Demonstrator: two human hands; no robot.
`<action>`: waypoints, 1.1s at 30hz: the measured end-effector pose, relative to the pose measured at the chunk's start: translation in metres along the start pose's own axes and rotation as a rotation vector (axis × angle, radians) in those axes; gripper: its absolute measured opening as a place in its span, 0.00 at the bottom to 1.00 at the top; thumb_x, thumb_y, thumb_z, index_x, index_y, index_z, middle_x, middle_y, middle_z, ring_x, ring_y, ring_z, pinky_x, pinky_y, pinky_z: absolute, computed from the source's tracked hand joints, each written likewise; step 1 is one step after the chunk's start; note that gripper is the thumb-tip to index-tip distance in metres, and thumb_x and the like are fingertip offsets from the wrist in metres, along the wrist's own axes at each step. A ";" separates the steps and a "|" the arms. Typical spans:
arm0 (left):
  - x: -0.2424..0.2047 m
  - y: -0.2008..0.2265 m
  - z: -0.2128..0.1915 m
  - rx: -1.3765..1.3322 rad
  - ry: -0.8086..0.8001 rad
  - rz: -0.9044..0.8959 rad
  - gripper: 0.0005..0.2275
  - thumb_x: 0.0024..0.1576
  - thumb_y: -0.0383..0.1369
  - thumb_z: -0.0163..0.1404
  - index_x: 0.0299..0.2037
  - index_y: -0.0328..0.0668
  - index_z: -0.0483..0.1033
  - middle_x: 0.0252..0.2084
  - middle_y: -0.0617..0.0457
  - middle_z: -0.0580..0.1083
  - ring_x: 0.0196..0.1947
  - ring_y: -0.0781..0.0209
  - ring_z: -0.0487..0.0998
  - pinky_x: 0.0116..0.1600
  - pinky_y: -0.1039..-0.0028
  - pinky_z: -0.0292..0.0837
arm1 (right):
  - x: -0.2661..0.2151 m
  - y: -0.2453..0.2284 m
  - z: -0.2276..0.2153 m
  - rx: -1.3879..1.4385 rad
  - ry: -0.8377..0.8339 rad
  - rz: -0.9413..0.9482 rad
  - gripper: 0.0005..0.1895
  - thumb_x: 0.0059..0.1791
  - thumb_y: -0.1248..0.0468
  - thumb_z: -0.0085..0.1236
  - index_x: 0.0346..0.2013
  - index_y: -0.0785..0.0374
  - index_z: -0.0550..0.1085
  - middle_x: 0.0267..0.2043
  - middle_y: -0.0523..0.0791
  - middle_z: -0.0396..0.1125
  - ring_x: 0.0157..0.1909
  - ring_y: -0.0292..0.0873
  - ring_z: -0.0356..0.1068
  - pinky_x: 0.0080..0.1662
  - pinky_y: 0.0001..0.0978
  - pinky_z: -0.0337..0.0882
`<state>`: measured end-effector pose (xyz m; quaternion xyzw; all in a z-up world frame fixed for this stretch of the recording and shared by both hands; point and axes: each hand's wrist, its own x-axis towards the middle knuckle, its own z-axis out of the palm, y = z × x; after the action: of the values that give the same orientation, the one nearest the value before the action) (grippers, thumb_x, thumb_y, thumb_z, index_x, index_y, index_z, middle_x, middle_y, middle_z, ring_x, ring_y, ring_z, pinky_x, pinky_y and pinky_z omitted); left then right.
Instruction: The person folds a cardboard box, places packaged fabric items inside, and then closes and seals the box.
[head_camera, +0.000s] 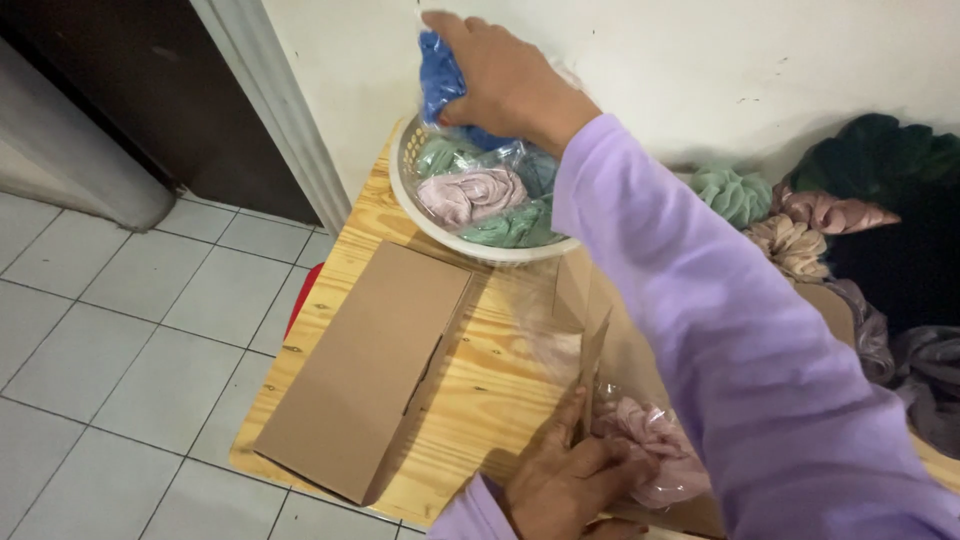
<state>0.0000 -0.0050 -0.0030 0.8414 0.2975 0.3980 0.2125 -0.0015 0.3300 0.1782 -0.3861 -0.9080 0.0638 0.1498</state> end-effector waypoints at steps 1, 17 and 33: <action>0.000 0.001 0.001 0.002 -0.001 0.000 0.21 0.64 0.45 0.49 0.62 0.41 0.73 0.57 0.48 0.73 0.68 0.13 0.60 0.78 0.37 0.41 | 0.003 0.004 -0.001 0.001 0.001 -0.001 0.52 0.44 0.55 0.73 0.74 0.56 0.51 0.63 0.56 0.61 0.62 0.64 0.61 0.54 0.58 0.64; 0.005 -0.002 -0.005 0.012 -0.031 0.063 0.23 0.57 0.40 0.57 0.61 0.39 0.73 0.52 0.44 0.72 0.61 0.30 0.71 0.75 0.30 0.42 | -0.065 0.023 -0.075 0.939 0.306 0.014 0.11 0.48 0.55 0.69 0.40 0.49 0.76 0.44 0.34 0.74 0.49 0.32 0.76 0.56 0.28 0.78; 0.004 -0.003 -0.003 0.139 -0.046 0.075 0.23 0.57 0.41 0.59 0.61 0.45 0.73 0.56 0.48 0.74 0.59 0.47 0.75 0.76 0.37 0.46 | -0.317 0.047 -0.129 0.550 -0.574 0.178 0.44 0.39 0.46 0.60 0.67 0.55 0.63 0.52 0.45 0.70 0.51 0.46 0.76 0.50 0.39 0.80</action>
<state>-0.0012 0.0003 -0.0005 0.8736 0.2877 0.3646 0.1452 0.2807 0.1344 0.2187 -0.3750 -0.8251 0.4223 -0.0183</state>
